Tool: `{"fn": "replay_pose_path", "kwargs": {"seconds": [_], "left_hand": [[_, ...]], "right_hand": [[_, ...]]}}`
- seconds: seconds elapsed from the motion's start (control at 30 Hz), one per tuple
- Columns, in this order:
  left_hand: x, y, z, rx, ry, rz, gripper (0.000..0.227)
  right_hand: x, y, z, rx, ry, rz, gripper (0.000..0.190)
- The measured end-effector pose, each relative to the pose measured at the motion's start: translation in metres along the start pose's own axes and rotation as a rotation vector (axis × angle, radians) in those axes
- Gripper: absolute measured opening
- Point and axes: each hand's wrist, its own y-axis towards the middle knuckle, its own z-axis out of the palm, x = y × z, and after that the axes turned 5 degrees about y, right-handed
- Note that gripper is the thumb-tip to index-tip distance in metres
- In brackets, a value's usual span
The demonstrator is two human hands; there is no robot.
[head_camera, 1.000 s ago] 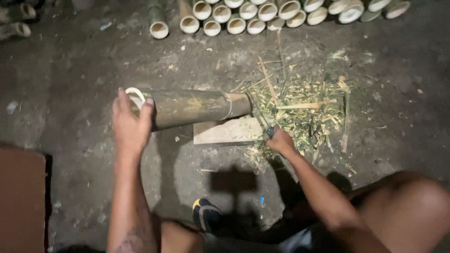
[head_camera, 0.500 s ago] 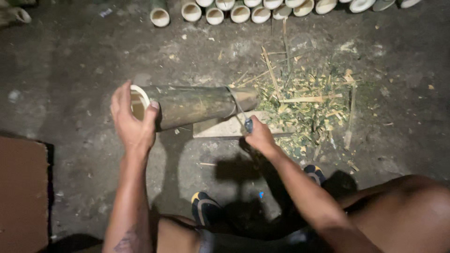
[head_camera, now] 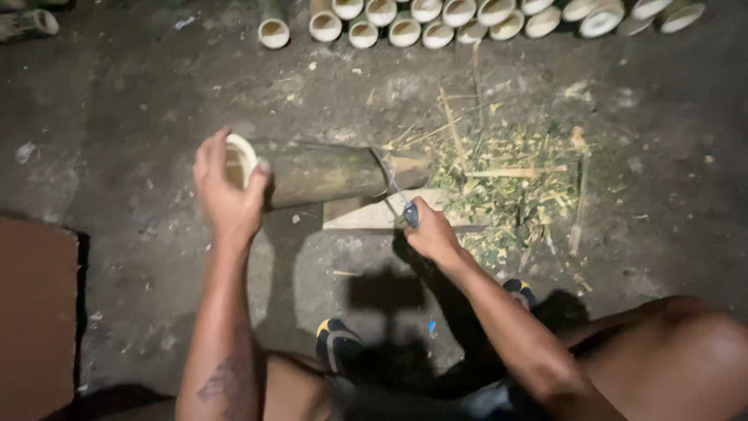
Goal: The person selects bamboo segments from a pile and uses a knife to cut them into shorter pieces on a wooden block. The cut pieces are placed aside, and the process repeats with additional bamboo segments.
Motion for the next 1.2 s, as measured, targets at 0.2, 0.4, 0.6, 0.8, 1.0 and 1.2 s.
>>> {"fn": "replay_pose_path", "kwargs": {"seconds": [0.2,0.4,0.6,0.8,1.0,1.2], "left_hand": [[0.008,-0.014,0.0,-0.03,0.014,0.035,0.067],[-0.005,0.003,0.009,-0.028,0.057,-0.019,0.071],[0.001,-0.002,0.011,-0.047,0.069,-0.03,0.071],[-0.011,0.001,0.016,-0.131,0.123,-0.17,0.072],[-0.021,0.002,0.028,-0.12,0.199,-0.357,0.075],[0.001,-0.003,0.011,-0.179,0.172,-0.276,0.068]], "right_hand": [[-0.055,0.013,0.022,-0.015,-0.105,0.01,0.047],[-0.087,0.037,0.0,0.079,-0.151,0.107,0.04],[-0.113,0.021,0.025,-0.042,-0.091,0.008,0.041],[-0.096,0.03,-0.005,-0.02,-0.3,0.073,0.041],[-0.005,-0.029,0.014,0.02,0.034,-0.094,0.04],[0.007,-0.006,0.012,-0.058,-0.008,-0.076,0.038]]}}
